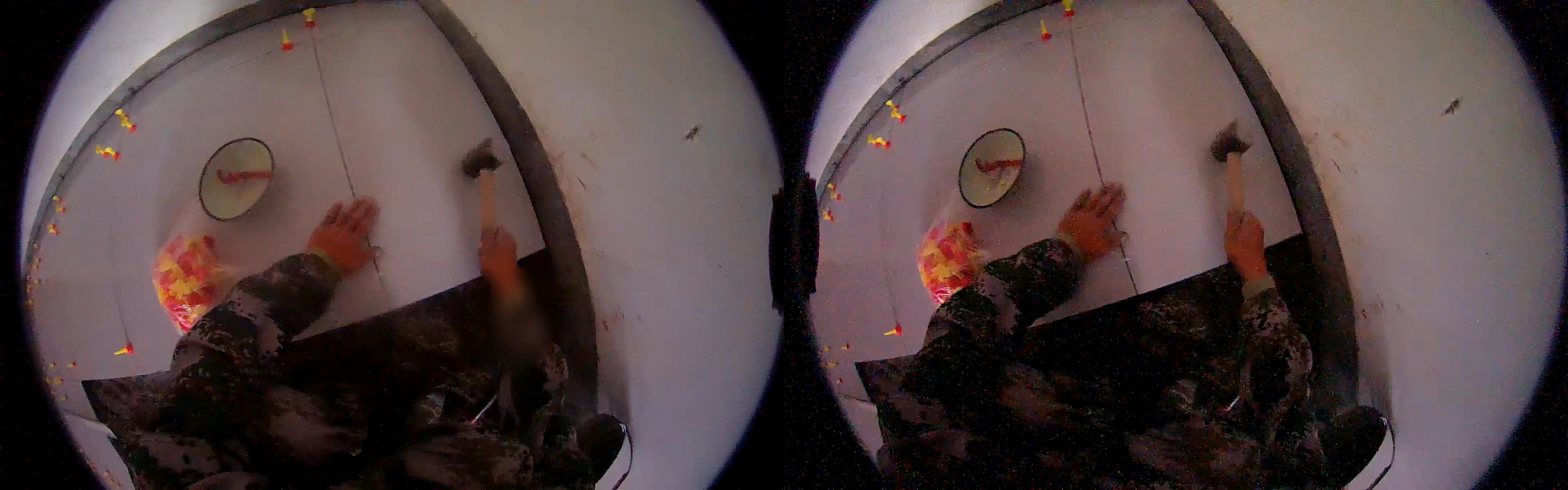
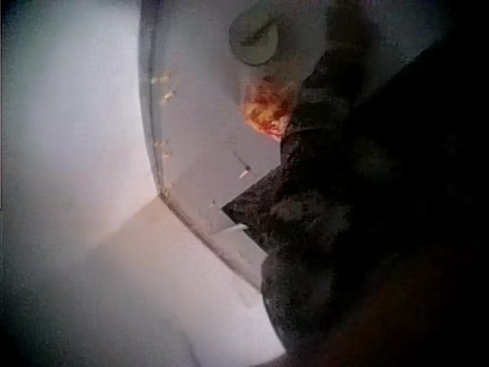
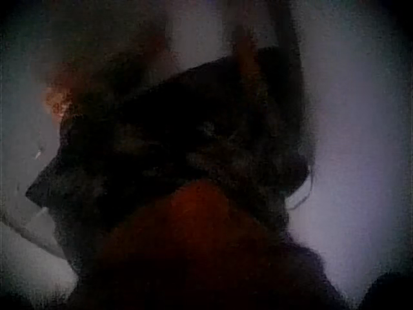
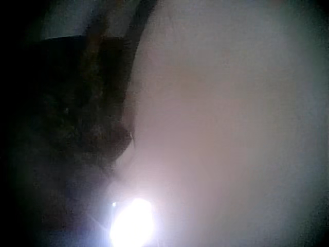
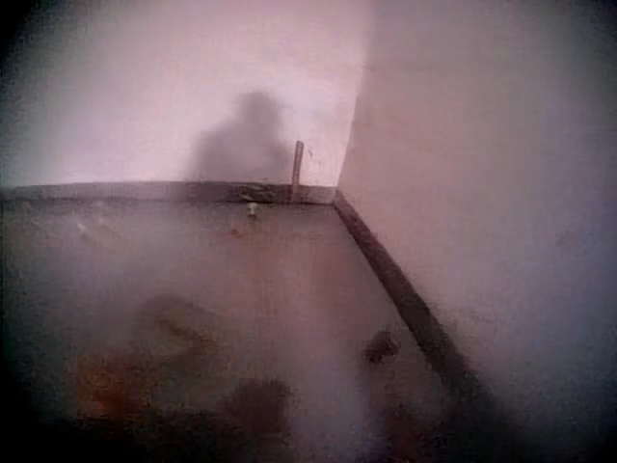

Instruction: The person installs white floor tiles by placing them on a prepared surface, tapping them with a rubber mallet, and inserting yellow and red tile spacers to maintain even gaps. The person works on a curved section of the floor, adjusting tiles and spacers as needed.

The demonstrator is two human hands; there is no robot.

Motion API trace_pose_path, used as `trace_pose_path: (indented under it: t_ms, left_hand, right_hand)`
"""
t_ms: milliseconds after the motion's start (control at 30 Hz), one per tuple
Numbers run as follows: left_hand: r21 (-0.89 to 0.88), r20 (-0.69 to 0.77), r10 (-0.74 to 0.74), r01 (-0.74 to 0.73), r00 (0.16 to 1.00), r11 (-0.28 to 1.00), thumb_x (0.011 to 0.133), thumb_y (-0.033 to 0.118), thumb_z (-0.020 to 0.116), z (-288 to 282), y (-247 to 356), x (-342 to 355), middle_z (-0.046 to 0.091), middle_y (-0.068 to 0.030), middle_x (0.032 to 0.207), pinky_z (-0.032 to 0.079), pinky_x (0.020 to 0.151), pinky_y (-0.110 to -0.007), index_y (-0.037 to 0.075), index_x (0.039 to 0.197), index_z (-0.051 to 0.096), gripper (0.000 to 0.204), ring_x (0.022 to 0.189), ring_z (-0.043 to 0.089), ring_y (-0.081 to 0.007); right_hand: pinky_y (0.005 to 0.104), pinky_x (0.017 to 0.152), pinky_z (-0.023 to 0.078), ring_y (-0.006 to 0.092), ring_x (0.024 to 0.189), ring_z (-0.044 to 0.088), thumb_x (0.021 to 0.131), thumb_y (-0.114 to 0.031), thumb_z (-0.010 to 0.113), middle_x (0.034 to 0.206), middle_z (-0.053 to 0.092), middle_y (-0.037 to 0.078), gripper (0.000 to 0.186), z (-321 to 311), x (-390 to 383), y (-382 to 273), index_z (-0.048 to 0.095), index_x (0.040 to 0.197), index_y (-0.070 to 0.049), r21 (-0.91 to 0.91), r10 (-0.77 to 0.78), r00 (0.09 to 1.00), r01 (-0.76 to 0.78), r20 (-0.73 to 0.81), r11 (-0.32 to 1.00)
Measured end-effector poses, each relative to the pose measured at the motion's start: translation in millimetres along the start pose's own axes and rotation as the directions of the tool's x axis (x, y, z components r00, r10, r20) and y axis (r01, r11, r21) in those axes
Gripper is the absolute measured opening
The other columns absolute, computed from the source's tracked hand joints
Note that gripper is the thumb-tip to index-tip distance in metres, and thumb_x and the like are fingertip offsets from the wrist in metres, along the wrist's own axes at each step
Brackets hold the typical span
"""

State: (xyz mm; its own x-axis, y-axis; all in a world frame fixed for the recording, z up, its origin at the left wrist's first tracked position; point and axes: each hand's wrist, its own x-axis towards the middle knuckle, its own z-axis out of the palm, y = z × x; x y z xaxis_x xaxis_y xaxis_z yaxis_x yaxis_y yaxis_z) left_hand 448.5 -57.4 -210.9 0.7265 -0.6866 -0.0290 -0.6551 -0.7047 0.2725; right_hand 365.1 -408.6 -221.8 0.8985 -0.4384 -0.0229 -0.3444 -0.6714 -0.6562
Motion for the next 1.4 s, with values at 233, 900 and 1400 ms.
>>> trace_pose_path:
  t_ms: [233,900,1400]
  left_hand:
    - [0.043,-0.013,-0.022,0.023,1.0,0.999,0.096,0.047,0.057,11,-13,-2,0.02,-0.0088,0.168,0.013,0.126,-0.049,0.01,0.158,0.026,0.078,0.155,0.017,-0.0289]
    - [0.144,-0.048,0.053,-0.045,0.997,0.988,0.096,0.041,0.058,27,-17,-2,0.02,-0.0125,0.167,0.015,0.123,-0.053,0.007,0.159,0.024,0.079,0.154,0.02,-0.0324]
    - [0.208,-0.099,0.101,-0.079,0.99,0.975,0.098,0.044,0.055,38,-18,-2,0.023,-0.0145,0.166,0.015,0.122,-0.056,0.011,0.161,0.024,0.077,0.154,0.02,-0.0341]
  right_hand:
    - [0.0471,0.065,0.05,0.0395,0.079,0.061,0.103,-0.038,0.054,0.083,0.062,0.025,0.043,-24,-37,28,0.06,0.099,0.005,-0.094,0.104,0.992,-0.11,-0.072,0.989]
    - [0.0562,0.07,0.052,0.0495,0.081,0.066,0.099,-0.035,0.06,0.084,0.067,0.03,0.04,-19,-92,12,0.064,0.091,0.004,0.098,0.149,0.988,-0.144,-0.042,0.985]
    - [0.058,0.069,0.052,0.0518,0.075,0.065,0.098,-0.036,0.059,0.08,0.066,0.033,0.045,-30,-84,16,0.063,0.095,0.008,0.152,0.039,0.947,0.011,-0.32,0.988]
